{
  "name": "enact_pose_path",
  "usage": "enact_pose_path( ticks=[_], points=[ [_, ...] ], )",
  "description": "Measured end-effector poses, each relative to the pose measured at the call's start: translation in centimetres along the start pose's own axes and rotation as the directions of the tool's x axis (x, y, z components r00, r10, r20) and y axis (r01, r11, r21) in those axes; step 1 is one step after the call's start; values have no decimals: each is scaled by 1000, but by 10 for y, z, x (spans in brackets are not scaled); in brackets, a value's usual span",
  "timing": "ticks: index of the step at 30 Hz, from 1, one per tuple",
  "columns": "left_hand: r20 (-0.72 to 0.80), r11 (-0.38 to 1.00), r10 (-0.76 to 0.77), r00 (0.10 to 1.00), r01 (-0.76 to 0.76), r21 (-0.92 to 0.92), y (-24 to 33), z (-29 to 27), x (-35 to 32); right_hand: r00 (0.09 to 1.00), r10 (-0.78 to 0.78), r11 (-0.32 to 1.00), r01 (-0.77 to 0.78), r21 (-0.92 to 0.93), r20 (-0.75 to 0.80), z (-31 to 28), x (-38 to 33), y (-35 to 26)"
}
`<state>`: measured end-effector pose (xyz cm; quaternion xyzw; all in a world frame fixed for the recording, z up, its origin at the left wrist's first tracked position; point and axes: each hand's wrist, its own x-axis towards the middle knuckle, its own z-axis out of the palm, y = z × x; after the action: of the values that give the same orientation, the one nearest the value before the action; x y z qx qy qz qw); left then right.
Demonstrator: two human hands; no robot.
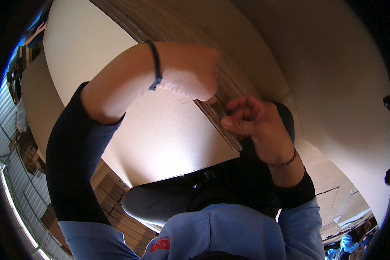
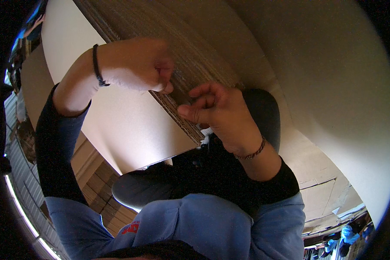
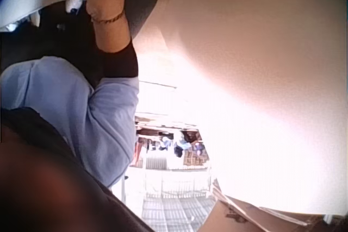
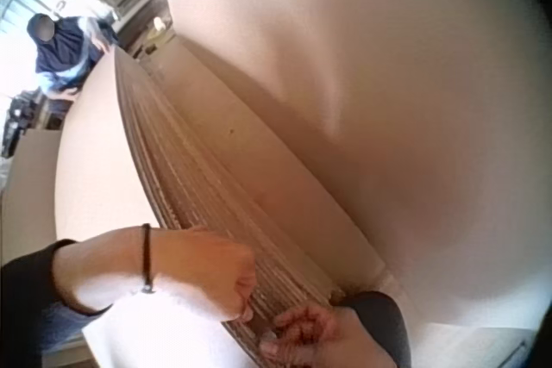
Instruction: The person pours white glue onto a large board and spreads it evenly with a roller. They then place another board on top and press the edges to bond the pieces.
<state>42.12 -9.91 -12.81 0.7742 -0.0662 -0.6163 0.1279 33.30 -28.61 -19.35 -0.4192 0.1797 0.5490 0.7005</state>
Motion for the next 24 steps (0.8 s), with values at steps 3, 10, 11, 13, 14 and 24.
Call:
enact_pose_path(
  ticks=[3,10,11,13,14,24],
  points=[
    [-1,994,-47,999,47,100,7,-1,3,1000,6,999,-6,31,13,-2,2,0],
    [-25,990,49,999,-45,133,-5,0,-3,959,-282,915,255,-312,-41,10,-10,5],
    [-39,990,106,994,-102,95,-12,1,-10,940,-340,885,308,-350,-32,11,-14,7],
    [-119,969,232,965,-220,112,-27,4,-19,922,-374,848,298,-438,-96,14,-20,9],
    [-177,947,302,937,-273,167,-34,9,-24,892,-440,807,345,-479,-99,15,-22,11],
    [-524,777,609,595,-579,247,-59,54,0,644,-761,466,455,-759,-80,12,-20,43]
  ],
)
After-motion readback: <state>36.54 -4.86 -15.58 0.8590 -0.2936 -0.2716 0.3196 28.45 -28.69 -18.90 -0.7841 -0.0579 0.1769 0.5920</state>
